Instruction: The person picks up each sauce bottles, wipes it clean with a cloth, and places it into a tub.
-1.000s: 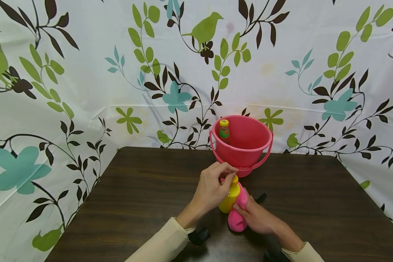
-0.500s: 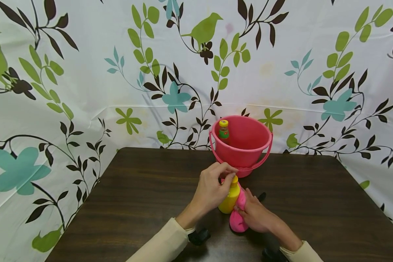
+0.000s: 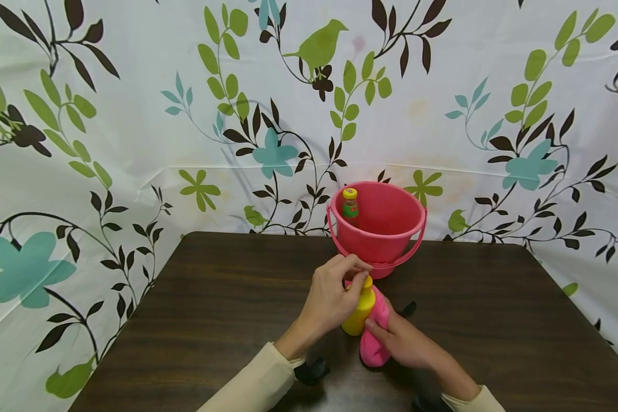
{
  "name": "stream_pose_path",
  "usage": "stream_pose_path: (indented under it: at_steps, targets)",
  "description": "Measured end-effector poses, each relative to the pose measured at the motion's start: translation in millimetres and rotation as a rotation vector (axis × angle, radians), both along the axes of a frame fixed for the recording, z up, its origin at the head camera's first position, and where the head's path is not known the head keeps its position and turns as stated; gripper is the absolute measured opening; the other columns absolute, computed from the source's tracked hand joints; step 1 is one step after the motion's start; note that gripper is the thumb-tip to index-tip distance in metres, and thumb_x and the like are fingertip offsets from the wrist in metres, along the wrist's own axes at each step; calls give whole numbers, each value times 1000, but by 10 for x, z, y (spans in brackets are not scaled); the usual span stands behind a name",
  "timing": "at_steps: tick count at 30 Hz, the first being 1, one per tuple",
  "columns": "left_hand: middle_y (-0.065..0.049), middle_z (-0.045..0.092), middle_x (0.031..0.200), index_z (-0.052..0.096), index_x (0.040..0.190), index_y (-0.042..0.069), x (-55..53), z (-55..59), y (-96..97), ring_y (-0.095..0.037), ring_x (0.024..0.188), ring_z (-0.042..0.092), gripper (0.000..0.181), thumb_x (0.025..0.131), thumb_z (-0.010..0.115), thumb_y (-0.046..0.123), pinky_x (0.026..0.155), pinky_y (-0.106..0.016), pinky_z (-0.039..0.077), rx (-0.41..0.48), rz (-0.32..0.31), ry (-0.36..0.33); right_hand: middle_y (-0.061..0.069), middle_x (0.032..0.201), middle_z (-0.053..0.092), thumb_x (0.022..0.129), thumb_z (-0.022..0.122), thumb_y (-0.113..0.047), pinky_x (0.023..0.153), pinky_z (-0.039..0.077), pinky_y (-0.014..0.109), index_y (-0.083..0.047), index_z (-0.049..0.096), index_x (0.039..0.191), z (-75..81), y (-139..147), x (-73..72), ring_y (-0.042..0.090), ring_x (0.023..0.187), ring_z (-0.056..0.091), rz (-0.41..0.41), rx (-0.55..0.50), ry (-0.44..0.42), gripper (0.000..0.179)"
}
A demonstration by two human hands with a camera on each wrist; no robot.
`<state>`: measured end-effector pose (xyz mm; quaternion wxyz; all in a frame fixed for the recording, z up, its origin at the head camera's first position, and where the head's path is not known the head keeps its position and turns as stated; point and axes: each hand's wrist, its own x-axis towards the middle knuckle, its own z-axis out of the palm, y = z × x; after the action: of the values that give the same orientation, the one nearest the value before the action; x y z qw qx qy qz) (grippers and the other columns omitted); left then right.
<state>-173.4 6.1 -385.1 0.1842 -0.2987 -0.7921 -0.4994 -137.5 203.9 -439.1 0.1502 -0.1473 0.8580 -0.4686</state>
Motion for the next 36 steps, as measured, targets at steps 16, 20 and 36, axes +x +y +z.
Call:
stream_pose_path:
  at_steps: [16, 20, 36]
  targets:
    - [-7, 73, 100, 75, 103, 10, -7, -2, -17, -16, 90, 75, 8, 98, 69, 9, 80, -26, 64, -11, 4, 5, 6, 161, 48, 113, 48, -37, 105, 56, 27, -22, 35, 165, 438, -189, 117, 26, 137, 54, -334, -464, -54, 55]
    - [-6, 72, 99, 75, 103, 10, 4, -1, -9, -16, 89, 73, 9, 97, 69, 9, 78, -28, 64, -15, 0, 16, 4, 158, 46, 114, 46, -36, 101, 57, 23, -21, 35, 165, 547, -215, 145, 22, 136, 53, -397, -563, 4, 55]
    - [-3, 70, 97, 73, 101, 12, 18, 46, -49, -12, 83, 67, 7, 96, 69, 11, 74, -19, 59, -56, 9, -38, -1, 123, 56, 112, 47, -44, 87, 59, 25, -14, 45, 143, 809, -116, 134, 16, 112, 59, -496, -675, 68, 44]
